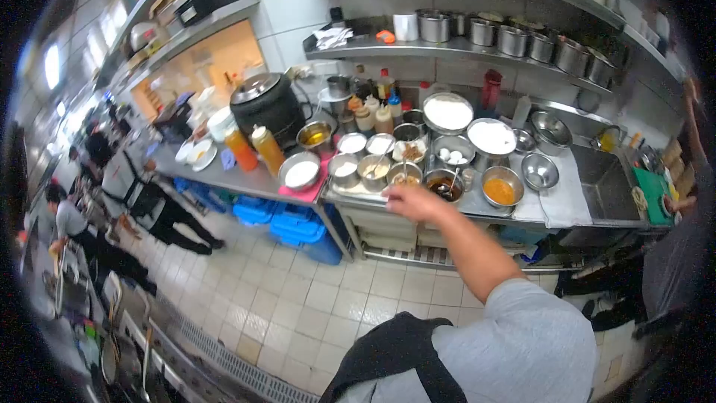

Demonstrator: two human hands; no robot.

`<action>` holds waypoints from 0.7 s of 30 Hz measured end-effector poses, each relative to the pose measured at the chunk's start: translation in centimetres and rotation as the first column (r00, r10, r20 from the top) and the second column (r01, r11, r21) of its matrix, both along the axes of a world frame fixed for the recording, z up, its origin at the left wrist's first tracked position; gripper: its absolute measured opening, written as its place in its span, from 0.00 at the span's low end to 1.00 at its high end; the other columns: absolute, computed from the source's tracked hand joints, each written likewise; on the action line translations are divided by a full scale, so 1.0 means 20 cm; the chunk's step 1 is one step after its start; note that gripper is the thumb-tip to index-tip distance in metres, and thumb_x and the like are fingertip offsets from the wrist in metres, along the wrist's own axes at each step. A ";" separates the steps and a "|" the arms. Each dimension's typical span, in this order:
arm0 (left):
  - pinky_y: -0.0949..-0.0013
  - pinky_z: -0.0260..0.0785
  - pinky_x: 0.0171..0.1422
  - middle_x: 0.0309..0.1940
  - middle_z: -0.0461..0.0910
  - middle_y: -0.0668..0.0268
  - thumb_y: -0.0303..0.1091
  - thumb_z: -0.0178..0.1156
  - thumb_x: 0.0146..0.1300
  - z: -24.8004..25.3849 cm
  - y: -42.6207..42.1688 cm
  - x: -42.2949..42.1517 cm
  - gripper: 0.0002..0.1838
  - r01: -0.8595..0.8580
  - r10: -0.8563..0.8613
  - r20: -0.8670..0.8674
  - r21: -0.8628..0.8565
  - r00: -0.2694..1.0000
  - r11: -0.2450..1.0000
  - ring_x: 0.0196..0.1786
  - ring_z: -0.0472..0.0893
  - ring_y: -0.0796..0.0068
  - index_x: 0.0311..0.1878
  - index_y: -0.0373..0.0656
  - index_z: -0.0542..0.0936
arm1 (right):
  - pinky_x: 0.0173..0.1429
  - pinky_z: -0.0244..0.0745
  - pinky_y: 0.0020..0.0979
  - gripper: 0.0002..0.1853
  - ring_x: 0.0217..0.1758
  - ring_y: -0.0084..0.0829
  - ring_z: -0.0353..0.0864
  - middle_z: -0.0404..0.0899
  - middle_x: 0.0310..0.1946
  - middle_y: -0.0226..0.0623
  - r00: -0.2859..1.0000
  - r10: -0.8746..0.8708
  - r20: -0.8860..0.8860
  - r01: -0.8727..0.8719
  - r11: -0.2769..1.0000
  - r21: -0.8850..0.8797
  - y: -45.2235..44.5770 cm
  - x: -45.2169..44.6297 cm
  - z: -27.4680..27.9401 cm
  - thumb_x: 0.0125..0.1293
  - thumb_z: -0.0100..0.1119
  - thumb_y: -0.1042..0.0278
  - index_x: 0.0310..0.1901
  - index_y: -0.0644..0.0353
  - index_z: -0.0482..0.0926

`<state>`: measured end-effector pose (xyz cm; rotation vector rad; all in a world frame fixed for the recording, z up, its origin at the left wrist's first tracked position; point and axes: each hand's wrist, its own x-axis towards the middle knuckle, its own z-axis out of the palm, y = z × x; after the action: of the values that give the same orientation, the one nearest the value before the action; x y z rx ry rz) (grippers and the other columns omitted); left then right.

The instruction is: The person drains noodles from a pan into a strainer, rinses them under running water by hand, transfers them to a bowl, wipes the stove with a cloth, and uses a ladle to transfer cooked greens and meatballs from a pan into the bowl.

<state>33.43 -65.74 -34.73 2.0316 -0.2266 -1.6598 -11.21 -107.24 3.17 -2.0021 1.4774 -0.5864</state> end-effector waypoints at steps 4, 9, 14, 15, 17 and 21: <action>0.56 0.74 0.43 0.53 0.75 0.55 0.42 0.55 0.66 -0.01 -0.41 0.35 0.22 -0.020 0.019 0.024 0.026 1.000 0.999 0.44 0.79 0.56 0.58 0.39 0.72 | 0.58 0.72 0.33 0.21 0.53 0.35 0.79 0.80 0.51 0.41 0.971 -0.205 0.123 0.230 0.940 -0.251 -0.18 -0.26 0.50 0.64 0.59 0.61 0.57 0.58 0.75; 0.55 0.76 0.45 0.58 0.74 0.53 0.42 0.55 0.66 0.07 -0.94 0.65 0.24 -0.146 0.162 0.118 -0.133 0.980 0.980 0.47 0.80 0.54 0.61 0.38 0.71 | 0.63 0.68 0.33 0.19 0.58 0.32 0.75 0.76 0.55 0.39 0.920 -0.391 0.035 0.310 0.670 -0.675 -0.33 -0.55 1.19 0.66 0.54 0.65 0.57 0.58 0.75; 0.57 0.69 0.30 0.41 0.76 0.62 0.43 0.54 0.66 0.23 -1.42 0.48 0.18 -0.161 0.213 0.170 -0.278 0.962 0.947 0.29 0.78 0.58 0.55 0.48 0.67 | 0.62 0.68 0.31 0.20 0.58 0.30 0.75 0.78 0.52 0.38 0.851 -0.523 -0.059 0.202 0.429 -0.881 -0.62 -0.86 1.71 0.65 0.55 0.66 0.58 0.59 0.74; 0.57 0.69 0.30 0.41 0.76 0.62 0.43 0.54 0.66 0.19 -1.45 0.42 0.18 -0.164 0.216 0.168 -0.280 0.962 0.946 0.29 0.78 0.58 0.55 0.48 0.67 | 0.58 0.69 0.28 0.19 0.53 0.27 0.76 0.78 0.50 0.36 0.829 -0.554 -0.077 0.124 0.317 -0.940 -0.70 -0.92 1.80 0.66 0.57 0.64 0.57 0.59 0.75; 0.53 0.69 0.31 0.36 0.78 0.58 0.43 0.57 0.62 0.12 -1.49 0.24 0.15 -0.215 0.229 0.082 -0.152 0.970 0.965 0.30 0.79 0.54 0.47 0.47 0.72 | 0.54 0.74 0.35 0.15 0.48 0.42 0.80 0.82 0.41 0.46 0.859 -0.510 -0.051 0.028 0.147 -0.989 -0.69 -0.74 1.98 0.61 0.53 0.71 0.48 0.67 0.77; 0.51 0.70 0.35 0.40 0.78 0.57 0.44 0.59 0.61 0.01 -1.50 -0.12 0.18 0.013 -0.017 -0.043 -0.107 0.999 0.994 0.34 0.79 0.53 0.50 0.47 0.72 | 0.58 0.71 0.37 0.16 0.52 0.45 0.78 0.81 0.45 0.48 0.800 -0.600 0.029 0.016 -0.028 -0.999 -1.01 -0.87 2.21 0.63 0.52 0.68 0.50 0.66 0.77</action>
<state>31.03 -95.70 -34.45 1.9173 -0.3097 -1.6627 -28.57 -127.46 47.41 -2.9146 2.1631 -2.0324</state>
